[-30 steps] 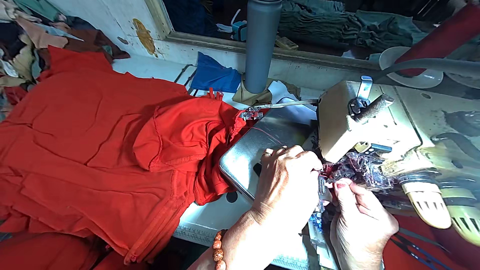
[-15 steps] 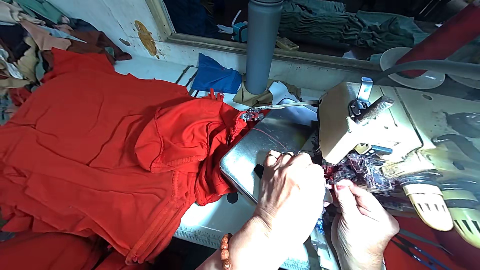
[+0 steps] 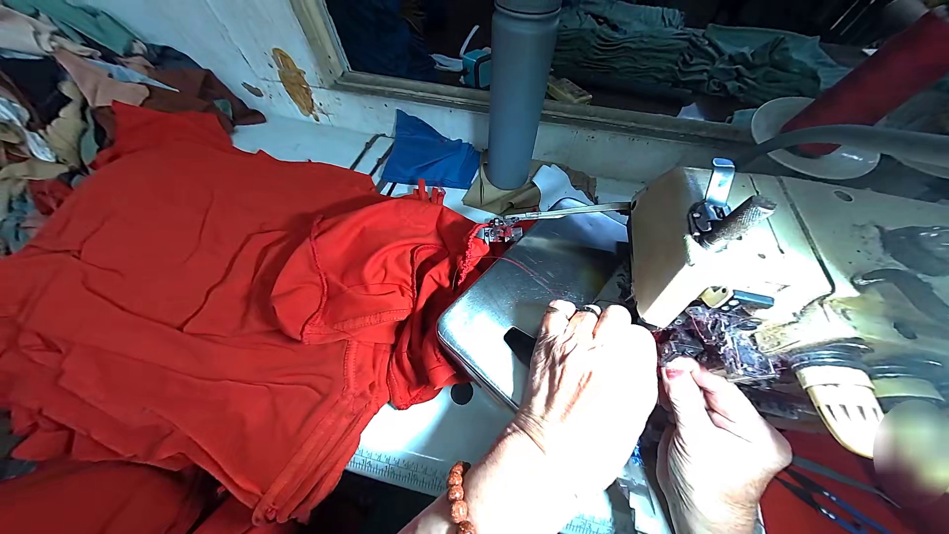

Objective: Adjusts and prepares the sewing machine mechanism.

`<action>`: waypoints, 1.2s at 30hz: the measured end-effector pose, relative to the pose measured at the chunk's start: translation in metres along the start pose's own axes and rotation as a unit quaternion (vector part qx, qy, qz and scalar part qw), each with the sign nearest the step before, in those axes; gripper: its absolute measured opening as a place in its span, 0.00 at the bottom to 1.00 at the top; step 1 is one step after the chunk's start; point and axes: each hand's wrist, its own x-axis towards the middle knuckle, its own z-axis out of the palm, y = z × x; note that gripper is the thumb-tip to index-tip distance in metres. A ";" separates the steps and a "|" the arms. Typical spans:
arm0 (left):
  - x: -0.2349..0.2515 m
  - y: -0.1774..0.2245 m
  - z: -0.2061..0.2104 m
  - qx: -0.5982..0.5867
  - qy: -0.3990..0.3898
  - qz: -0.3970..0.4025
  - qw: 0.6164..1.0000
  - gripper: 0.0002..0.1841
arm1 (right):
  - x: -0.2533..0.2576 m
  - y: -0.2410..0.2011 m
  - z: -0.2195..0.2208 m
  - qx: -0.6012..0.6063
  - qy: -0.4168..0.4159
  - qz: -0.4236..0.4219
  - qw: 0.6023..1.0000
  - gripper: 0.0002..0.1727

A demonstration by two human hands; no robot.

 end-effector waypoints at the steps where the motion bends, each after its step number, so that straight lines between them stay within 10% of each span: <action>1: 0.001 0.000 -0.002 0.003 -0.004 -0.001 1.000 0.07 | 0.000 0.000 0.000 0.003 -0.003 -0.003 1.000 0.06; 36: 0.000 -0.014 -0.006 -0.088 -0.039 -0.039 0.995 0.06 | -0.002 0.004 -0.010 -0.059 -0.031 -0.057 0.996 0.06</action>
